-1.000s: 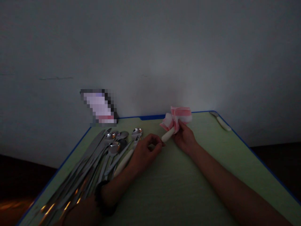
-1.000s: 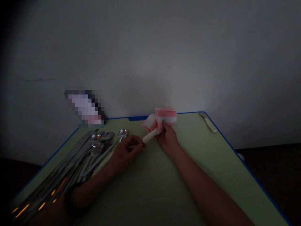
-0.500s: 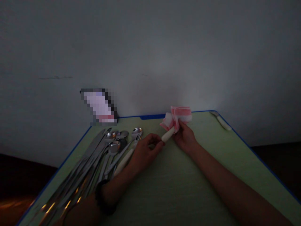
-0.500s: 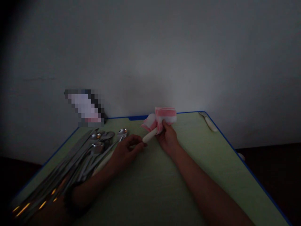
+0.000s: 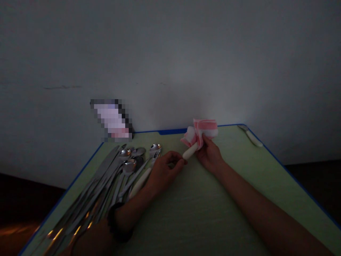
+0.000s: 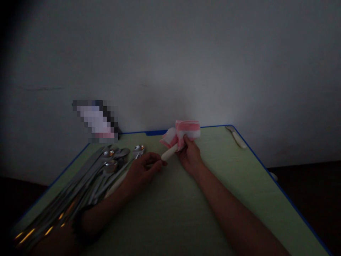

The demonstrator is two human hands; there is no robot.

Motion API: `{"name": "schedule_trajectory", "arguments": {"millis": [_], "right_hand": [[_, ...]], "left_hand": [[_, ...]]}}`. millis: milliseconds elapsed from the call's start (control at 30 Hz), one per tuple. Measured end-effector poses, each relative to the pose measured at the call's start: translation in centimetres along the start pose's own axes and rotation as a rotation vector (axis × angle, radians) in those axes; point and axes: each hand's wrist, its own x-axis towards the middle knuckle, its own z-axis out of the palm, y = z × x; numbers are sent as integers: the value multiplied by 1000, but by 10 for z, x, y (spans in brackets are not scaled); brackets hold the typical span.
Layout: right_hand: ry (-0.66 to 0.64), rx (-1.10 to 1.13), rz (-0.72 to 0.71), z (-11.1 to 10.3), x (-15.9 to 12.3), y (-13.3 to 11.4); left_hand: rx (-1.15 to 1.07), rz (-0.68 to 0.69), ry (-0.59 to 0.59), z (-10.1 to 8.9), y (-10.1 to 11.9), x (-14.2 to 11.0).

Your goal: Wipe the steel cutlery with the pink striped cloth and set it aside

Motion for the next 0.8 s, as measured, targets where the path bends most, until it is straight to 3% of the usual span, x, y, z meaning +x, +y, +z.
{"name": "schedule_trajectory", "arguments": {"millis": [800], "right_hand": [[8, -15, -35, -1, 0, 1]], "left_hand": [[-21, 21, -68, -1, -2, 0]]}}
